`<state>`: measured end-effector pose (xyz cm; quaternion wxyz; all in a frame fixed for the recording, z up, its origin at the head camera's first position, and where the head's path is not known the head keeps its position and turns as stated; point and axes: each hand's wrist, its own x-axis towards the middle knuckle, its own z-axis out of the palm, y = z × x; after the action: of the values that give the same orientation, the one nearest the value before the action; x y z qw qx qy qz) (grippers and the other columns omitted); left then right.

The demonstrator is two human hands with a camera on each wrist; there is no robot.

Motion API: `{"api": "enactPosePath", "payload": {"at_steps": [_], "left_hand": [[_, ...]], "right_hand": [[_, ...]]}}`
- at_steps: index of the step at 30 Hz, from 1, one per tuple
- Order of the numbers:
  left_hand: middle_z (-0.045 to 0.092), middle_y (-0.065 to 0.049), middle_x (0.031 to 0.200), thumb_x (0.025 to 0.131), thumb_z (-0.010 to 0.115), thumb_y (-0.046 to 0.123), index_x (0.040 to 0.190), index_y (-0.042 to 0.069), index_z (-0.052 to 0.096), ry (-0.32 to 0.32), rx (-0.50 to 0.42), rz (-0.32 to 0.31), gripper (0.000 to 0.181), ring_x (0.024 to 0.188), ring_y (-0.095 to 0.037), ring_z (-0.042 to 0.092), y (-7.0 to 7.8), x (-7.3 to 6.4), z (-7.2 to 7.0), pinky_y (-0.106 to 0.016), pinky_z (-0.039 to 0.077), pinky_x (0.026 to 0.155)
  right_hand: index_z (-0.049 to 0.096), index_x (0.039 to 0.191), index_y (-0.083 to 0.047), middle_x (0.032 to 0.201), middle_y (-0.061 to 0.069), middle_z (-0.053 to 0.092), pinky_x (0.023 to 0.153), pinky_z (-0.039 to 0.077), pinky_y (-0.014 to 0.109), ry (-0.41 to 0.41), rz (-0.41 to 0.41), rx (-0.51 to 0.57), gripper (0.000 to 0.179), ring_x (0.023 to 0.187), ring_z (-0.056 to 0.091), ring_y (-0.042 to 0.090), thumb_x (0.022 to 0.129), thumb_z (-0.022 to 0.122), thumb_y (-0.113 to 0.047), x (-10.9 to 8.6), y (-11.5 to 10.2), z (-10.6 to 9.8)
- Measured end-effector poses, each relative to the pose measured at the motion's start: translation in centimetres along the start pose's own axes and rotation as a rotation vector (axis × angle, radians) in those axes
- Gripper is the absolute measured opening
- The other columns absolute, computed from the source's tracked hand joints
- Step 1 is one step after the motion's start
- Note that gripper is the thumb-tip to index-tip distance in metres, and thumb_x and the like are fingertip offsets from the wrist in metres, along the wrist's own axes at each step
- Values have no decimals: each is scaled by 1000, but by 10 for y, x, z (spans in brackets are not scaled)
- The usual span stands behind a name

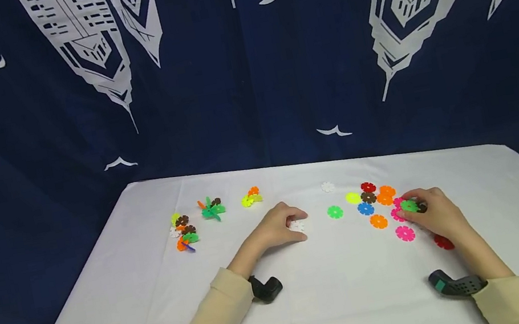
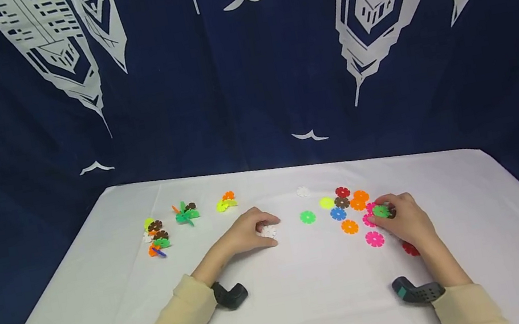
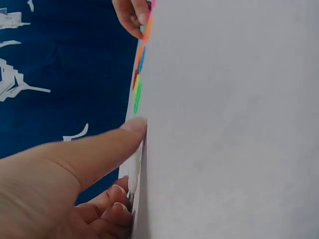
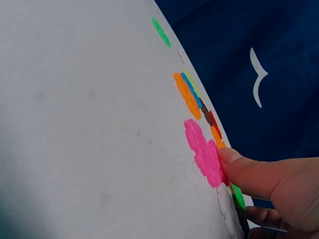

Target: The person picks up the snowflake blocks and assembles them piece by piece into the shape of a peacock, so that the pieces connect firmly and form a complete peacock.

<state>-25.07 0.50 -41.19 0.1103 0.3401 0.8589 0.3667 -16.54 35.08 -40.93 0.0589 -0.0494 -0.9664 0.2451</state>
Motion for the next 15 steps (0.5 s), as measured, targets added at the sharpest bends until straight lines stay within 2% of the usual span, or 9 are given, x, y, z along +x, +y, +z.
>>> {"api": "enactPosePath", "payload": {"at_steps": [6,12,15], "left_hand": [[48,1,78,75,80,13,90,12,68,50,17,-8,19,70,-10,43,-3,-4,-1,-21,39,64],[51,3,73,74,81,13,84,13,63,86,18,-10,20,63,-9,43,-3,-8,-3,-21,39,59],[52,5,64,74,80,13,82,12,64,106,-20,-19,18,55,-8,42,-3,-13,-5,-21,37,54]], "right_hand": [[54,108,9,92,23,50,71,46,52,-49,11,12,51,83,47,37,81,74,-29,-1,-5,-2],[62,94,0,93,23,52,71,44,53,-7,-15,30,26,83,47,37,84,71,-22,-3,-7,2],[64,88,-2,86,16,56,67,44,47,26,-16,38,15,78,48,33,85,69,-16,-3,-7,4]]}}
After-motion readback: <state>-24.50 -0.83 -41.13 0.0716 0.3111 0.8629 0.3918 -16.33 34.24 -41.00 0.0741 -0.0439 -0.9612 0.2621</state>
